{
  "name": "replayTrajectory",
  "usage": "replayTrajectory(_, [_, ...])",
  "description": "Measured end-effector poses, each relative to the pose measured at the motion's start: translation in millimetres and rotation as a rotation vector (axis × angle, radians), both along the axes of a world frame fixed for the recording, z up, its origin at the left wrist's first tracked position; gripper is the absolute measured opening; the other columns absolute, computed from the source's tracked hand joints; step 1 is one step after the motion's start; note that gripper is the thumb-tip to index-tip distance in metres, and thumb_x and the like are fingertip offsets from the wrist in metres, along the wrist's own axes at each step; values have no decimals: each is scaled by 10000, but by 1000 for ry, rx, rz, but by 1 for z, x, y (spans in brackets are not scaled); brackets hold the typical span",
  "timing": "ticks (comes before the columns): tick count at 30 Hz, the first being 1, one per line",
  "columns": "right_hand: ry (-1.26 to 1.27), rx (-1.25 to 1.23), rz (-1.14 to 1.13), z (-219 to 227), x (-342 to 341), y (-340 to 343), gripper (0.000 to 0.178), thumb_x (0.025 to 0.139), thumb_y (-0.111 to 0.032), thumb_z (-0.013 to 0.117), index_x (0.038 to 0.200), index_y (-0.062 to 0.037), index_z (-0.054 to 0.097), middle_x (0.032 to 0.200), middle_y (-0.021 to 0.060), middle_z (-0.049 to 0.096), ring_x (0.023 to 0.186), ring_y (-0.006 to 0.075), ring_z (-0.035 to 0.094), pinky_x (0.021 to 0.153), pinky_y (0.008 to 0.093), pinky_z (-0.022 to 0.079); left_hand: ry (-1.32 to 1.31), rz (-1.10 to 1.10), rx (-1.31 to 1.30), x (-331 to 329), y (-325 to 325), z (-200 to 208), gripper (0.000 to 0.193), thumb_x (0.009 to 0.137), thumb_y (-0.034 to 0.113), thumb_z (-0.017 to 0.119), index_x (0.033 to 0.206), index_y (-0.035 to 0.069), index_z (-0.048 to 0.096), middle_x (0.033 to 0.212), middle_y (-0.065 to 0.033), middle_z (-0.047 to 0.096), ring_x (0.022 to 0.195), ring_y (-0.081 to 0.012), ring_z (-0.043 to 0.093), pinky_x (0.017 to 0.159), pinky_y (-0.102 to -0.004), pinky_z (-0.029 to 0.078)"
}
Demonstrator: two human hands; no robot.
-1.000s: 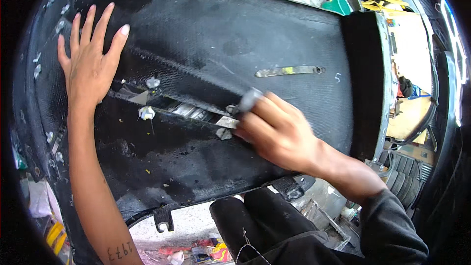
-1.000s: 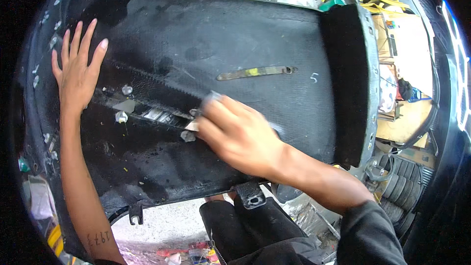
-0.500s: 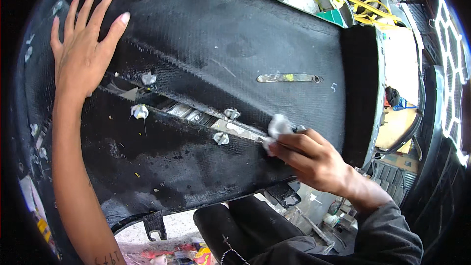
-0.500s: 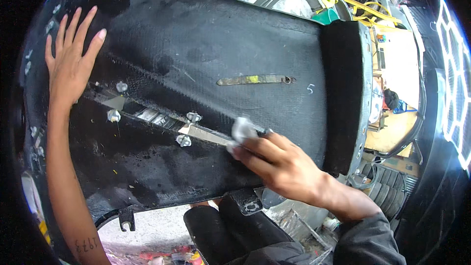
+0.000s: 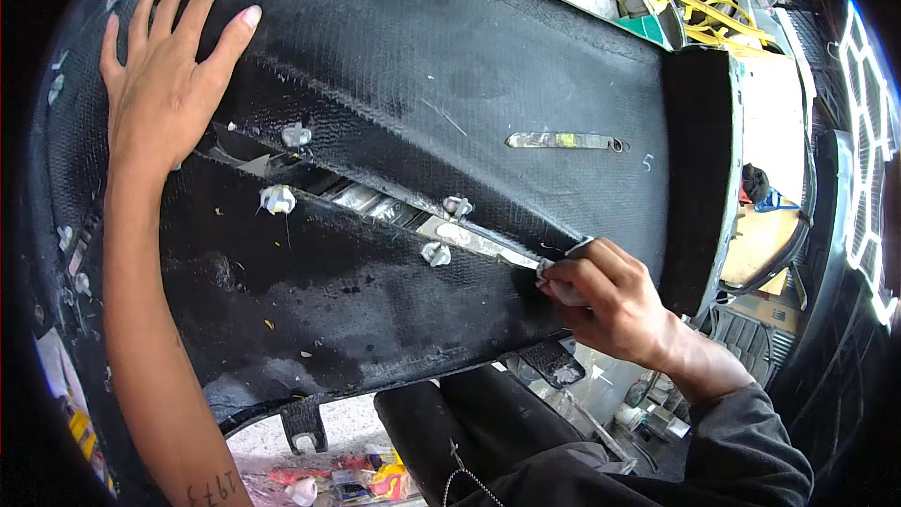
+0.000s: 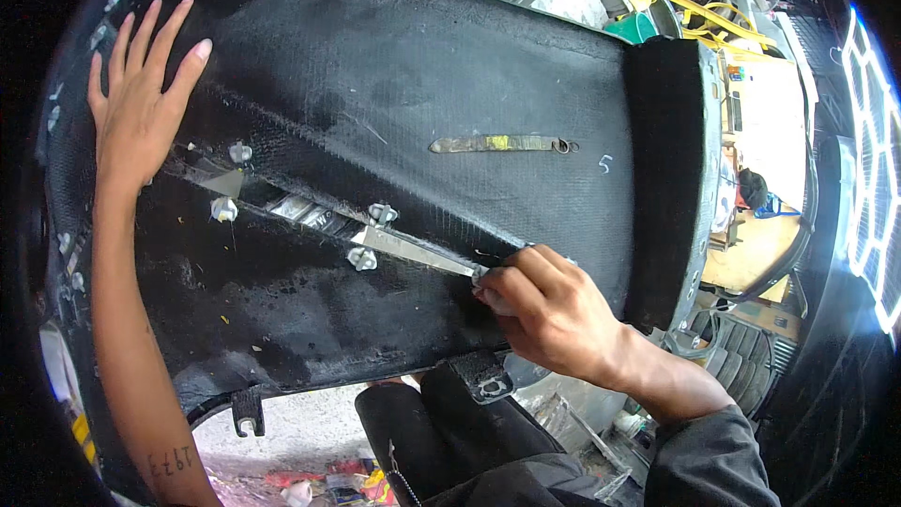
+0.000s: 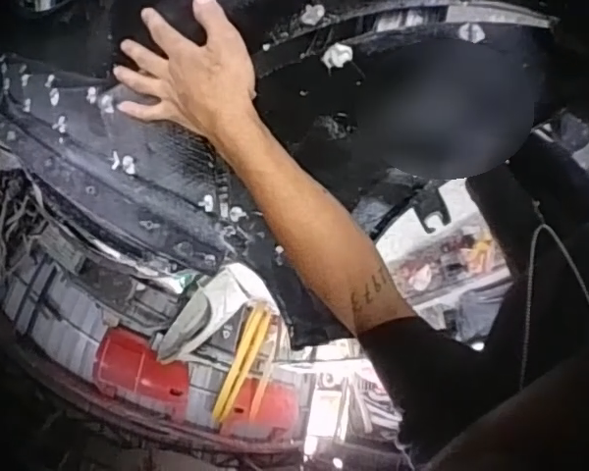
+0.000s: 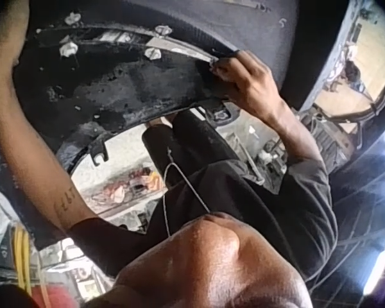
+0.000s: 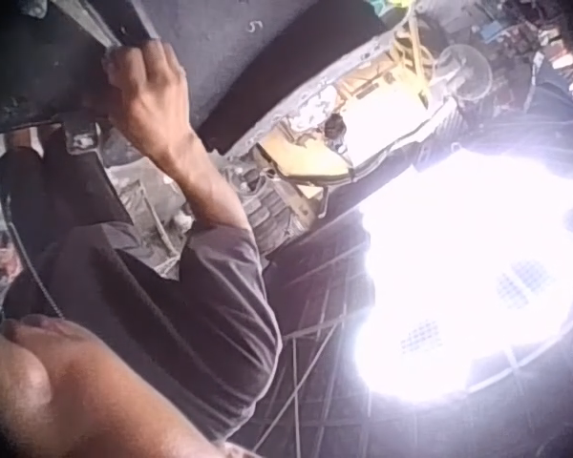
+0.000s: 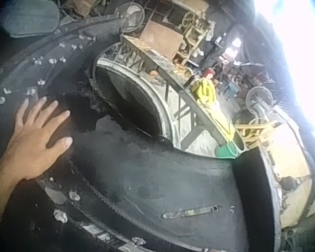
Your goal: Cleaning and applying filler to a car fender part in an auto body shop environment.
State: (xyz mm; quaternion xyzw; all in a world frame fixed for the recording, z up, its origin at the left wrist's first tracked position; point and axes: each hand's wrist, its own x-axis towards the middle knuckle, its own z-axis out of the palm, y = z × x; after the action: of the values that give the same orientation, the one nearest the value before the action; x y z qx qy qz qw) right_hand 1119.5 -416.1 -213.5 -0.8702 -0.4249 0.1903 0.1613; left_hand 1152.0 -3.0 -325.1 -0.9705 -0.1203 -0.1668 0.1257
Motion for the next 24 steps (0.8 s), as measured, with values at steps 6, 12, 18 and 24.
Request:
replayTrajectory(6, [88,83,-11,-21,20,58,236,746,15,684,950,-45,584,909,118,519,842,327,564,699,436,495,16,10,-69,4,-6,-18,645,992,651,454,1532,299,487,1631,-80,392,1556,-266,239,1273,-517,28])
replayTrajectory(12, [61,-49,83,6,12,2,398,717,10,710,1112,-14,670,965,115,543,847,305,581,727,406,505,75,67,59,5,-1,-2,599,1019,621,427,1557,358,426,1660,-27,342,1568,-225,205,1278,-513,33])
replayTrajectory(18, [-157,319,-90,6,31,55,438,679,8,732,1108,-78,742,862,88,556,769,215,564,619,347,470,-1,22,-2,0,0,-13,637,997,655,443,1525,301,495,1630,-78,394,1556,-258,242,1273,-507,40])
replayTrajectory(24, [-154,11,79,12,19,45,319,710,-98,849,1020,-88,775,661,-12,435,528,157,481,442,338,402,31,64,64,0,5,-11,627,1004,652,428,1547,339,447,1647,-45,363,1561,-228,223,1279,-504,42])
